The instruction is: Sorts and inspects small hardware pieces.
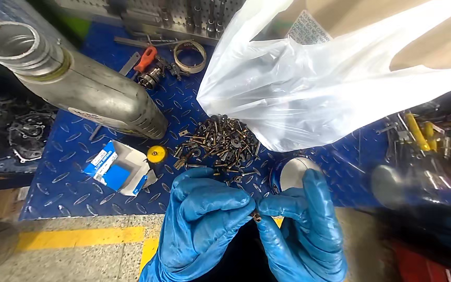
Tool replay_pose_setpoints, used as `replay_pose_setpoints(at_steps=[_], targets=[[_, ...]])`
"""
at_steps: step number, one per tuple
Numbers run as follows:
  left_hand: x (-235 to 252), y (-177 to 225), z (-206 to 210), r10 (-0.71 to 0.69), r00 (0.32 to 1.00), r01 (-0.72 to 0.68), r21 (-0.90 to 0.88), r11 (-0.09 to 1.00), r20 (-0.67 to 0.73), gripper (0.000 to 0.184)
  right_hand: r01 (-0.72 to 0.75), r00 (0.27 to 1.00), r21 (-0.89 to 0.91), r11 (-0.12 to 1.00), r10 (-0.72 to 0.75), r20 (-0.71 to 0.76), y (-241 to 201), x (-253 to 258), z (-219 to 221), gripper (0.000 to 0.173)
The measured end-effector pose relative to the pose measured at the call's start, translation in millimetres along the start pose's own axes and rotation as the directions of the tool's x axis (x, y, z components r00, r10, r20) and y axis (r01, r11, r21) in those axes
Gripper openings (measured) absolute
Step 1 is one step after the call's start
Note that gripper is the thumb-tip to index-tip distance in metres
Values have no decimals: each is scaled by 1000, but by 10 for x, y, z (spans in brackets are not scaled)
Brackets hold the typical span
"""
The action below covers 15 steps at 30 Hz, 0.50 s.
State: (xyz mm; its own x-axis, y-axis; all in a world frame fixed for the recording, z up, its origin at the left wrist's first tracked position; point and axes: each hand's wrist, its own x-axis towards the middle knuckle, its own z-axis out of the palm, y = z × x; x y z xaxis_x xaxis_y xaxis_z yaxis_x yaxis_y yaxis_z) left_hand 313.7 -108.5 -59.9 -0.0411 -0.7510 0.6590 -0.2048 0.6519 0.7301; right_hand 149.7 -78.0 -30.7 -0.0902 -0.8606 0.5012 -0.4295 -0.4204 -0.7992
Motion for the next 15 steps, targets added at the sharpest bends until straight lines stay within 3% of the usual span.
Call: replay_pose_setpoints(at_steps=[6,10,12,15], targets=[[-123,39,169,-33,991,20,104,994,129,11,-119,991,40,992,116,66,119,-100,-168,67],[-369,-185,307,-125,963,22,391,920,239,14,-213,976,-290,933,216,-24,503,-355,-573,61],[-431,-401,172,-278,946,144,547,825,170,21,-250,965,-513,822,254,-63,725,-439,-829,63],[-416,-689,-119,-463,885,323,645,693,54,26,-329,918,-703,631,388,-81,862,-445,-993,62]])
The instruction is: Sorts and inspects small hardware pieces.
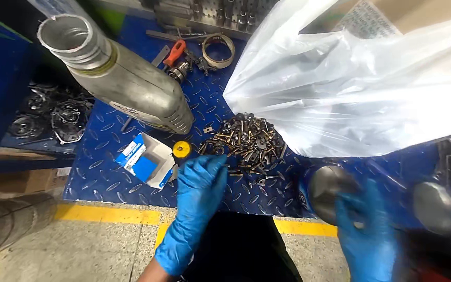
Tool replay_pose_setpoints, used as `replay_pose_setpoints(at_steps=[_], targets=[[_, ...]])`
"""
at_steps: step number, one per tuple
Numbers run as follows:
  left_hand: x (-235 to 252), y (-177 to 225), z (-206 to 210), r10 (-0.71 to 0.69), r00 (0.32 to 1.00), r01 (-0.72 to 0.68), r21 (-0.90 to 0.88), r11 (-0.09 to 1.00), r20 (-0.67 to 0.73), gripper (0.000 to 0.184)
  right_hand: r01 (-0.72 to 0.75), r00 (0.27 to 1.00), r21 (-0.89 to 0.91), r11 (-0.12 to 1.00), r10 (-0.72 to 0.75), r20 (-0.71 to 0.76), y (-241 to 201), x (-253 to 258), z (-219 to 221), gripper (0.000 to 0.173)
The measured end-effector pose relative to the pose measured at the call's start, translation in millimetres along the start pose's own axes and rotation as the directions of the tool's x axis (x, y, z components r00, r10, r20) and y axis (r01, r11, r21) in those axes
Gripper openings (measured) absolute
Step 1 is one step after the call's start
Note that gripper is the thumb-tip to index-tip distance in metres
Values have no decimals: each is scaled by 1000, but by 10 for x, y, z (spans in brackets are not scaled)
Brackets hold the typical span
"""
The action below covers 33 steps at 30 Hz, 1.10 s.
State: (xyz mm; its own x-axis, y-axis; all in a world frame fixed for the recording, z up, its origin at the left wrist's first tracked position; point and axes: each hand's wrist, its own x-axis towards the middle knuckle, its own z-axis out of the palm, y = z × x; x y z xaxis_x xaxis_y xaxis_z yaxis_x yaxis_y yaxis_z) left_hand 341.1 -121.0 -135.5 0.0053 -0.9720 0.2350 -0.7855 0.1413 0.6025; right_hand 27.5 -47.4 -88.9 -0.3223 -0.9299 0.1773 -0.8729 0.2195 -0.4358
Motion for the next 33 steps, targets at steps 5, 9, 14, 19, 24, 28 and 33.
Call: replay_pose_setpoints(at_steps=[5,9,14,19,24,28,33], targets=[[269,-156,67,65,998,-67,116,991,16,23,49,997,-32,998,-47,53,-142,129,68,67],[537,-95,186,185,969,-222,242,945,167,21,147,989,34,989,-148,29,-460,181,201,68],[640,-135,117,202,947,-265,255,930,248,17,261,965,103,960,-262,-5,-668,178,361,64],[629,-179,43,219,931,-296,254,921,291,17,335,941,125,934,-338,4,-987,252,646,58],[646,-125,12,160,956,-203,159,966,246,20,364,925,167,916,-376,47,-1275,466,1057,54],[711,-28,185,156,959,-192,139,971,235,20,364,923,137,921,-377,85,-1378,545,1302,60],[653,-85,171,123,974,-160,194,968,192,16,429,900,17,903,-429,71,-1397,574,1372,65]])
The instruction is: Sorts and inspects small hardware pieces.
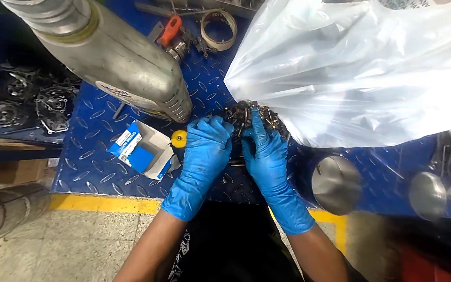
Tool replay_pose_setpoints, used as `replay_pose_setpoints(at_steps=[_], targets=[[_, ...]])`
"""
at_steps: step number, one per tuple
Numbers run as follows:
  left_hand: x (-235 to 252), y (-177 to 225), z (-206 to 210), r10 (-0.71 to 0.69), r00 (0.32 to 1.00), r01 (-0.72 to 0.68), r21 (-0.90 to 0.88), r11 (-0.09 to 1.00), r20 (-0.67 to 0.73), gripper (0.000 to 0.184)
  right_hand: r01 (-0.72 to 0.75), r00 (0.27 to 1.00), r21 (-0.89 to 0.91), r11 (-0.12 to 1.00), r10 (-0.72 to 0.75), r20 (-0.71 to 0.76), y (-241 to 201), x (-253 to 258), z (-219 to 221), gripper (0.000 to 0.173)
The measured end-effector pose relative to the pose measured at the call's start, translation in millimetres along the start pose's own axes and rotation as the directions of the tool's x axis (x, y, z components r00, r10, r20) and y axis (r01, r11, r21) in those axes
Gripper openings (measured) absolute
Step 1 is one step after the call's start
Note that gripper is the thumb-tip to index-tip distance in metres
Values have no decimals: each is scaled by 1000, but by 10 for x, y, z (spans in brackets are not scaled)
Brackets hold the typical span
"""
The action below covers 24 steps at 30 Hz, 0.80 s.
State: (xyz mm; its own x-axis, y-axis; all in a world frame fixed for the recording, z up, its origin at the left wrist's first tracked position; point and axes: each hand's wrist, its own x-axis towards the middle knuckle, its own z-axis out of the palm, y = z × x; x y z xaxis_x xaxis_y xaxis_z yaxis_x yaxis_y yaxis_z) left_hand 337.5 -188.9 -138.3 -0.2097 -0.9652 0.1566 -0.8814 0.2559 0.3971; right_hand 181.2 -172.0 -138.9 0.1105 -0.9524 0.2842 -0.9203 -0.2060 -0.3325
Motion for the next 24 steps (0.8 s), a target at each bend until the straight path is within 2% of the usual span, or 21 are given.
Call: replay_pose_setpoints(at_steps=[5,10,16,18,20,24], targets=[[-75,-31,9,-13,997,8,-62,998,-80,20,3,1000,-49,999,-4,-19,6,-26,-62,60],[13,61,5,55,998,-56,41,998,24,18,-43,998,-13,999,42,-39,69,-175,-255,62],[176,343,-137,-1,973,-70,299,952,231,15,-27,994,20,999,29,-110,104,-504,-503,63],[181,363,-178,26,963,-112,308,945,268,9,-31,993,25,999,33,-118,98,-608,-569,64],[147,356,-227,64,950,-154,280,948,306,10,-48,991,31,998,51,-124,95,-719,-625,62],[146,253,-185,113,948,-191,251,949,297,11,-95,984,59,994,103,-145,107,-897,-682,59]])
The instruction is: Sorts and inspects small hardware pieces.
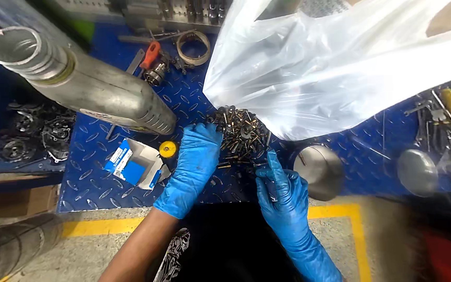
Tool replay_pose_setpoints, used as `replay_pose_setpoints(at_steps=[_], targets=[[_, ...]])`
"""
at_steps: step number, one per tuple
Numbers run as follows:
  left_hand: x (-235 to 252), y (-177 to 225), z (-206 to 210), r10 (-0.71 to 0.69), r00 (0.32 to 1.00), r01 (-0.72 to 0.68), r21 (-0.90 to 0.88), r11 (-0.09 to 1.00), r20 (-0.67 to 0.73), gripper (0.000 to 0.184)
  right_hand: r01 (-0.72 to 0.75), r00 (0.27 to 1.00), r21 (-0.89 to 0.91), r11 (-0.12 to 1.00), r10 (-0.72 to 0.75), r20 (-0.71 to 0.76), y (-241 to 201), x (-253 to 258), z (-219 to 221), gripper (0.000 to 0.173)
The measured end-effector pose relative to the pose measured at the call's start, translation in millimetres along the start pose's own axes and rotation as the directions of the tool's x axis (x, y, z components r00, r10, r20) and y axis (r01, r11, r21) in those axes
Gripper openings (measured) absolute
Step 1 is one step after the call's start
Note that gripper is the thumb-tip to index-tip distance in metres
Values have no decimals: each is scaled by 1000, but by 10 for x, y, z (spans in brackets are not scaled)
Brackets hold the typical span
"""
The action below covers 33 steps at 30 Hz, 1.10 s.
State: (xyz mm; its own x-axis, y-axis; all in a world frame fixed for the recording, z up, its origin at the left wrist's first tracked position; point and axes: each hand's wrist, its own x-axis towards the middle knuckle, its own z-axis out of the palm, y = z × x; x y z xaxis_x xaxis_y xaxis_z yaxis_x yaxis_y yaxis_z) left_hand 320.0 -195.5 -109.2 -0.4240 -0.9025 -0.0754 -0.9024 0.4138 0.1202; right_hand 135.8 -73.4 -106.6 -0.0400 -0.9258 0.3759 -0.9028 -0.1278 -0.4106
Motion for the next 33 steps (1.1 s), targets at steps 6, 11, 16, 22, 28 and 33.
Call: replay_pose_setpoints(at_steps=[6,11,16,22,28,33], targets=[[9,-61,7,-17,1000,17,-82,997,5,14,-42,998,50,998,44,-35,11,-14,23,61],[-19,-38,27,27,998,-29,-26,999,-65,12,-24,998,61,998,28,-54,1,16,-17,62],[25,-12,69,63,996,-62,16,998,-68,10,-15,998,79,997,19,-60,13,-4,-26,63],[-412,69,-320,-45,880,-287,-606,742,-472,11,-131,987,592,795,163,-1,-166,88,-325,71],[-773,482,-537,-102,773,-547,-740,391,-626,8,17,992,819,573,93,-85,-456,219,-707,75],[-857,531,-572,-76,751,-570,-702,427,-656,9,54,990,799,599,75,-123,-469,167,-780,70]])
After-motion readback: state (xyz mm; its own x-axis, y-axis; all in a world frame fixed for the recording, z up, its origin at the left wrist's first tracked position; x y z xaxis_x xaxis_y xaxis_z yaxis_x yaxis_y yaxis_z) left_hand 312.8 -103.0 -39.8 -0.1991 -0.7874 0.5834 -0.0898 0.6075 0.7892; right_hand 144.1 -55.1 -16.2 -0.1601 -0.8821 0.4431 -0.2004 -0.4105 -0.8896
